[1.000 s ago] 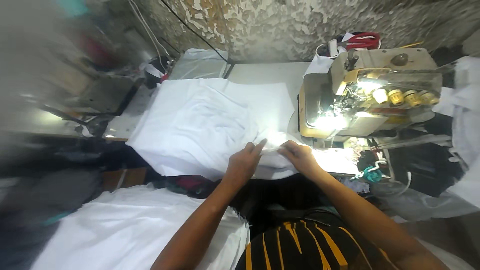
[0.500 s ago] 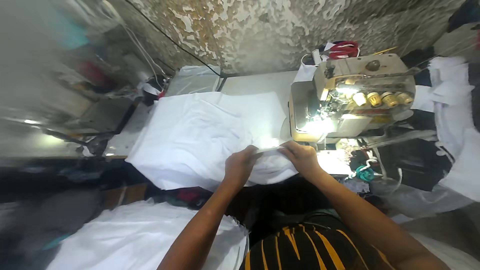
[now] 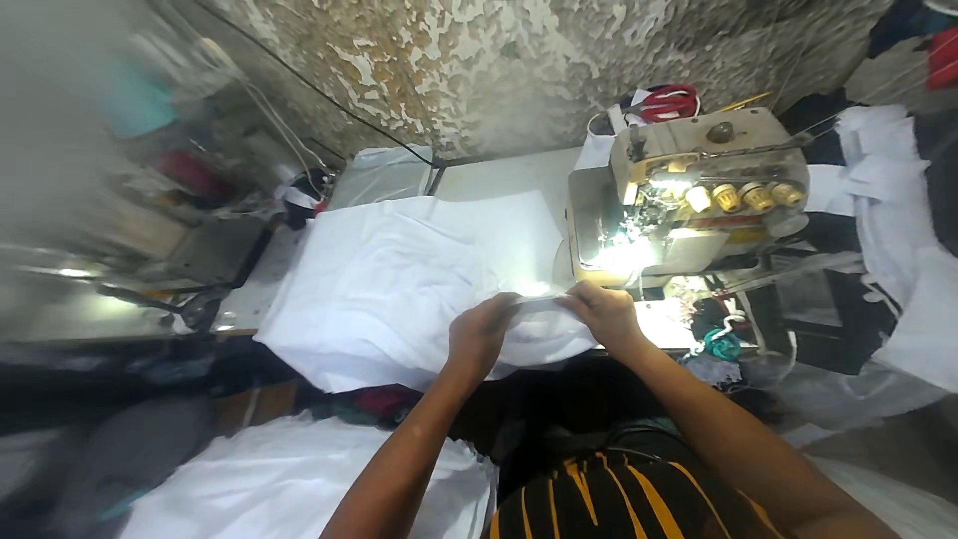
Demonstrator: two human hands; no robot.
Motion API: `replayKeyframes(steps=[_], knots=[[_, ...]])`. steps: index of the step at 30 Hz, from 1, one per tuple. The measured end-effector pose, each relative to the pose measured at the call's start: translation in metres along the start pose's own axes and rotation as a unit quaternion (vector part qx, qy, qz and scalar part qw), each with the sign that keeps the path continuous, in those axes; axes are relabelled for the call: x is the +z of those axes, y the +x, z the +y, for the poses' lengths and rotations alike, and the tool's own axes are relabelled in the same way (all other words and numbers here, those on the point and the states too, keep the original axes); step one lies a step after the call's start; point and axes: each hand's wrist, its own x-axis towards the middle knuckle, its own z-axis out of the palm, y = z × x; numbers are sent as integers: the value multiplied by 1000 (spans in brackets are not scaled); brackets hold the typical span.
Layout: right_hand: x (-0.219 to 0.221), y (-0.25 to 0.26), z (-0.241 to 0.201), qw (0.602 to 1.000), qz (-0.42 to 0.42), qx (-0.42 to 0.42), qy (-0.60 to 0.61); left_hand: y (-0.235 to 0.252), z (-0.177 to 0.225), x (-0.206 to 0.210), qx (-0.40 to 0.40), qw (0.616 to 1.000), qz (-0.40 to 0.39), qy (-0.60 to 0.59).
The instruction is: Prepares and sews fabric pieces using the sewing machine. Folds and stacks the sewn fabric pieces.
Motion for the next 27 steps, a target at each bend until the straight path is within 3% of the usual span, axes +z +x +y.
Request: replayKeyframes(steps=[8,15,18,21,27], knots=[[-6,-1,4,999,25,22,27,11,10,2,2,1000,1,-20],[-3,1,9,995,101,12,-16,34,16,0,1,999,-40,-25],[-6,2,9,983,79,115,121,68,24,-5,9,996,-87,-14],[-19,4,13,941,92,223,236,112,40,-1,16,986,-166,26],[-41,-8,42,902,153,343,215,177,75,52,-21,938,-336,80]])
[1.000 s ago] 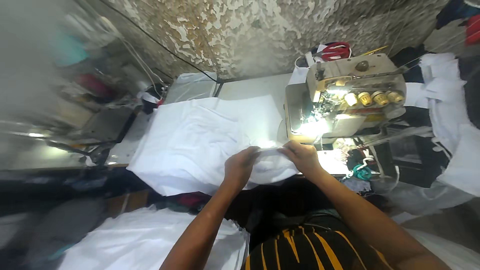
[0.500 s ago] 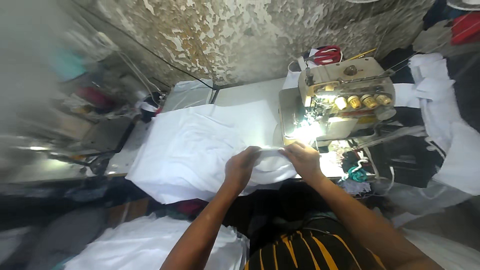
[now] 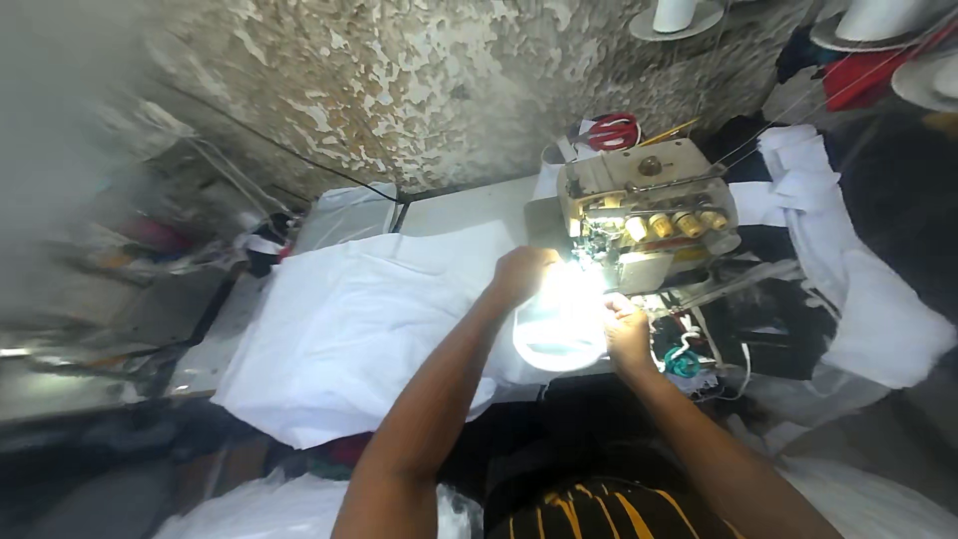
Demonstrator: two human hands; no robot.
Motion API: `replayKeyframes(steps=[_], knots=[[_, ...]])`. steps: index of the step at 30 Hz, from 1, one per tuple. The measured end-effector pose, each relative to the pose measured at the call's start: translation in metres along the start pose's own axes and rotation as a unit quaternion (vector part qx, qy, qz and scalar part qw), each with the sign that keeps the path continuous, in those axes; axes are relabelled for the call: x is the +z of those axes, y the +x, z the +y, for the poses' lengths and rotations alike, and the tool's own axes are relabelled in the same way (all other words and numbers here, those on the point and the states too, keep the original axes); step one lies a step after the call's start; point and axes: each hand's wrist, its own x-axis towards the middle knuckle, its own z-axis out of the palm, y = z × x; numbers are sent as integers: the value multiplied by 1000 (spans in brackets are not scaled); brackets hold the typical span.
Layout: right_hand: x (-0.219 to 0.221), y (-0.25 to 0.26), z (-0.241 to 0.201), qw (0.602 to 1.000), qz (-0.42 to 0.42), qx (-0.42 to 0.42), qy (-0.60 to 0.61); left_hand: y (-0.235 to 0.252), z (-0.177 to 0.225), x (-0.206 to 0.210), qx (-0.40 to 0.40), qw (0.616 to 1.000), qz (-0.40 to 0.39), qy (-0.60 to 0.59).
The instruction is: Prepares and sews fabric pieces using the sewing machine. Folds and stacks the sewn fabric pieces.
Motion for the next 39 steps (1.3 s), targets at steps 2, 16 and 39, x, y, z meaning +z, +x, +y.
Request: replayKeyframes(steps=[2,16,39], knots=[[-10,-3,2,1000,16,22,-1,16,10,9,-29,999,-29,-5],[0,19,-2,1000,9,3,-18,54,24,48,-153,975,156,-33],[-2,23,8,999,-1,-33,-10,71,5,47,-61,979,183,67]])
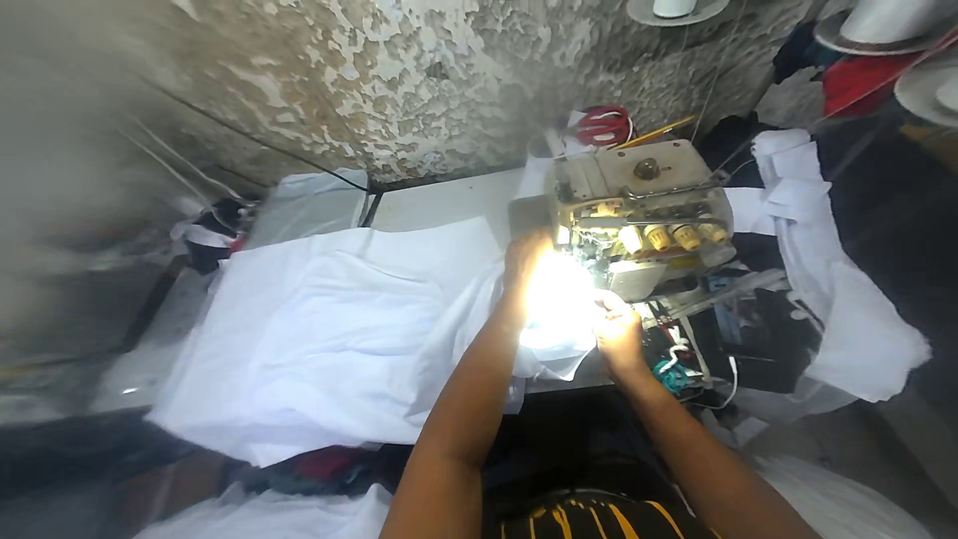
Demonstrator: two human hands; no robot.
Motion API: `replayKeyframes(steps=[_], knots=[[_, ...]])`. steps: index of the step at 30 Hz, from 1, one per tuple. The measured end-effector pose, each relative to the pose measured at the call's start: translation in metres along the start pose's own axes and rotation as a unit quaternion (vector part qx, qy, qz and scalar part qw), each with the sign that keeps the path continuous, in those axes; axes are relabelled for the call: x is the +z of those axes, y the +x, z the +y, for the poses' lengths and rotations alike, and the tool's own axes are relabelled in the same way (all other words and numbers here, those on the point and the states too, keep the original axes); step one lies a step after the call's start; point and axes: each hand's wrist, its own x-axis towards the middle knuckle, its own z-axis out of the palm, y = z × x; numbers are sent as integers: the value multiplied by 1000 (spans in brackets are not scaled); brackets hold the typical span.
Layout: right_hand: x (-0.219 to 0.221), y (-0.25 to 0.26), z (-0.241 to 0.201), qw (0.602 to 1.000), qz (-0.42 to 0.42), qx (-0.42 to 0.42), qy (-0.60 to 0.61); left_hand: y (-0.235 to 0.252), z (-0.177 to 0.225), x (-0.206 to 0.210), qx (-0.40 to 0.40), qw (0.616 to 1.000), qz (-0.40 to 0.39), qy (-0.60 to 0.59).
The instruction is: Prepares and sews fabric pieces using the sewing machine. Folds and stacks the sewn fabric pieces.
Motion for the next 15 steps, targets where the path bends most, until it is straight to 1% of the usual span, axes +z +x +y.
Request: replayKeyframes(steps=[4,8,11,13,15], knots=[[1,4,0,999,2,-23,-28,4,-2,1,1,1000,6,4],[0,8,-2,993,0,-45,-111,11,-1,-4,-15,999,-24,17],[0,9,-6,986,-3,-53,-158,16,-1,-5,-22,999,-29,17],[0,12,-7,983,-3,-59,-176,20,-3,-4,-34,999,-28,6],[-3,15,-9,976,-22,-51,-209,17,-7,-11,-42,998,-31,-35]])
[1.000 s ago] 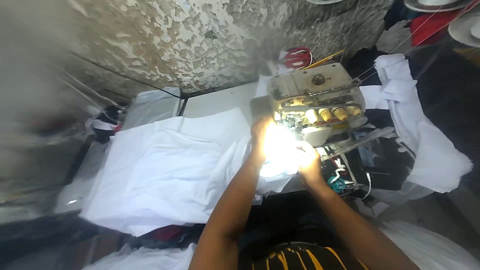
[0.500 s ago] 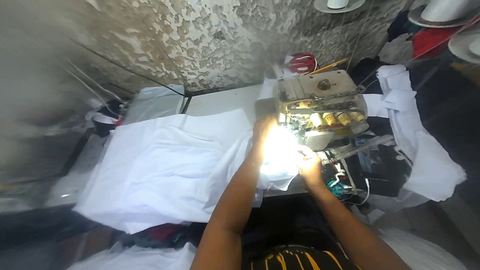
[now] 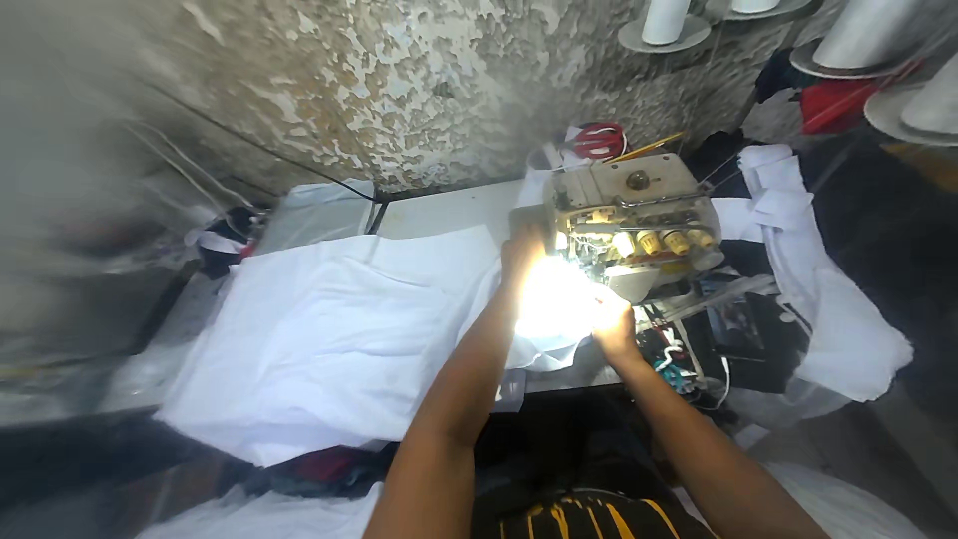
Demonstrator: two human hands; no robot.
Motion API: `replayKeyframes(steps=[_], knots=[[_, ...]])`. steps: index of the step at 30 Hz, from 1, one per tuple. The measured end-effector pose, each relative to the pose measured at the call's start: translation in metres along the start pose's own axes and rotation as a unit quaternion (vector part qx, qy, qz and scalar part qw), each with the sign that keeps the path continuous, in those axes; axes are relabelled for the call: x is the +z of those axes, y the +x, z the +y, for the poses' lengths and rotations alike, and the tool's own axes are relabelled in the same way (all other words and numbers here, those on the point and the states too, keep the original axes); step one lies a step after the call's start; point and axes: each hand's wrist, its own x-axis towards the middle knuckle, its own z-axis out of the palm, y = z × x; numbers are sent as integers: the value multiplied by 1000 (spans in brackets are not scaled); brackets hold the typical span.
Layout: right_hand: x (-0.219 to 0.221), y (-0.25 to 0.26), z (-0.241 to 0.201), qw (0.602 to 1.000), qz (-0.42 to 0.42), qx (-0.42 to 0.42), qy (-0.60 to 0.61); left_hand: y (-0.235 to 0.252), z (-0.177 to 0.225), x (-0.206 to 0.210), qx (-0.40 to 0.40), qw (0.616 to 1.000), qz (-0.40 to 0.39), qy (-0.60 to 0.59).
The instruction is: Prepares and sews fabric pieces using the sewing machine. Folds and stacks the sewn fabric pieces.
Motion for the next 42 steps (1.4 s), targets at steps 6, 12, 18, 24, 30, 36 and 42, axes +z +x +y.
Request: replayKeyframes(steps=[6,12,18,24,30,36,42], knots=[[-37,-4,-30,959,-120,-105,-232,-87,-64,-4,285,953,98,-13],[-34,9,-63,872,-272,-302,-272,-119,-93,12,364,928,71,42],[-74,35,-56,941,-294,-160,-39,-113,-88,-47,330,936,78,92],[-37,9,-36,971,-76,-163,-157,-98,-66,-39,314,885,342,36],[-28,11,-34,985,-148,-23,80,-108,-29,-59,282,872,94,-389],[-71,-31,-48,935,-348,-17,69,-139,-45,-104,339,940,10,24],[-115,-97,-68,881,-386,8,275,-169,-6,-51,392,901,-29,-182]])
